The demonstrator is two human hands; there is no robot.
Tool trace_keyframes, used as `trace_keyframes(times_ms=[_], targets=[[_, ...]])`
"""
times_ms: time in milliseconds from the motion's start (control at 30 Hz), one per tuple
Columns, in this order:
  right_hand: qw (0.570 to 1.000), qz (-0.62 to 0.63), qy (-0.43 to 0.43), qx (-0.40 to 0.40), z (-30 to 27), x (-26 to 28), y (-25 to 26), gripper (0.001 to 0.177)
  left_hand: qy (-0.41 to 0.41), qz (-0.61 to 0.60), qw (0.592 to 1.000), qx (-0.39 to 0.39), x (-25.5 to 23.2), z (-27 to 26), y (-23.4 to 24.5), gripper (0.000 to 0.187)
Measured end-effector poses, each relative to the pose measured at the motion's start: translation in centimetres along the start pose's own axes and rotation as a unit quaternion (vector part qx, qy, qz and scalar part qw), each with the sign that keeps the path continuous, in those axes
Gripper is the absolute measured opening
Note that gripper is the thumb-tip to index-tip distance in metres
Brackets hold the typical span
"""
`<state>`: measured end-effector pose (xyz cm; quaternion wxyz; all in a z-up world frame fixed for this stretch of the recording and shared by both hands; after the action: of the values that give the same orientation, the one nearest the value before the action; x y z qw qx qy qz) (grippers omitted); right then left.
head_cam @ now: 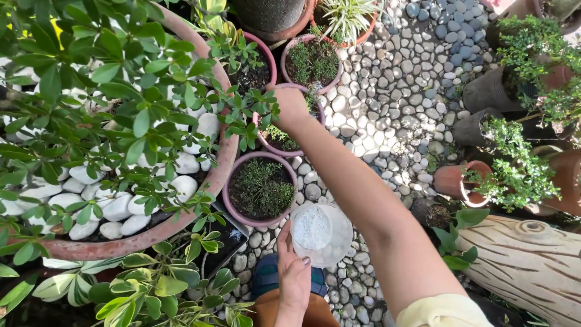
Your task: The person uses a spoon to scoop a white granular substance from a plastic container and applies it to the soil of several potted plants. The person moves between different plants, including a variegated shrub, small herb pots, and a spiky-leafed plant, repeating the scooping and sprinkling process.
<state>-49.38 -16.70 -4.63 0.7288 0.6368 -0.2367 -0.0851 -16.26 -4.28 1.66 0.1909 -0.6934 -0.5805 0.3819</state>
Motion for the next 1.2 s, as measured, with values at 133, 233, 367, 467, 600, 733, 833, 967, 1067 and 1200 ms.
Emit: trace_keyframes(times_ms=[133,233,367,467,600,733,833,967,1067,1200], targets=[[0.997,0.023,-0.068,0.035,0.5,-1.3,-1.5,0.022,0.013,-0.009,1.000,-0.010,0.4,0.4,-0.2,0.101],[0.999,0.028,-0.011,0.017,1.3,1.0,3.9,0.016,0.009,-0.016,1.000,0.013,0.7,0.5,-0.1,0.101],[0.999,-0.008,0.006,0.033,1.5,-0.1,1.5,0.015,0.000,0.017,1.000,0.009,0.0,0.7,-0.7,0.103],[0.988,-0.068,-0.031,0.135,1.7,-1.0,-0.3,0.018,0.000,-0.012,1.000,0.009,0.2,1.1,0.0,0.102],[0.998,0.037,-0.037,0.045,1.2,0.1,2.0,0.019,0.000,0.005,1.000,0.021,-0.6,0.6,-0.7,0.102],[0.996,0.055,-0.057,0.037,1.4,0.3,1.8,0.024,-0.008,0.024,1.000,0.012,-1.1,1.1,-0.9,0.103],[0.996,0.062,-0.062,0.031,1.1,1.2,3.8,0.021,-0.009,0.015,0.999,0.028,-0.6,1.3,-0.7,0.101],[0.994,-0.030,-0.052,0.087,0.0,-0.9,1.2,0.024,-0.001,0.020,0.999,0.025,-0.1,1.8,-0.2,0.101],[0.993,0.079,-0.083,-0.035,-3.9,-2.0,3.7,0.023,0.004,0.068,0.998,-0.002,0.1,2.0,1.5,0.101],[0.892,0.399,-0.210,-0.040,-13.0,-4.3,9.3,0.030,-0.026,0.037,0.999,-0.022,-1.1,0.8,1.4,0.096]])
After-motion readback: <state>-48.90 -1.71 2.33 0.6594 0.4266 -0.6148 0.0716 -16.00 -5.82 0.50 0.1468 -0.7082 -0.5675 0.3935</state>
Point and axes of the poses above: each hand's wrist, its own z-axis towards the middle knuckle, its own y-axis out of the back of the hand, x = y × z, the point moved 6 cm from there along z, towards the middle knuckle, and after that the axes turned 10 degrees about y, right-handed, at the moved point
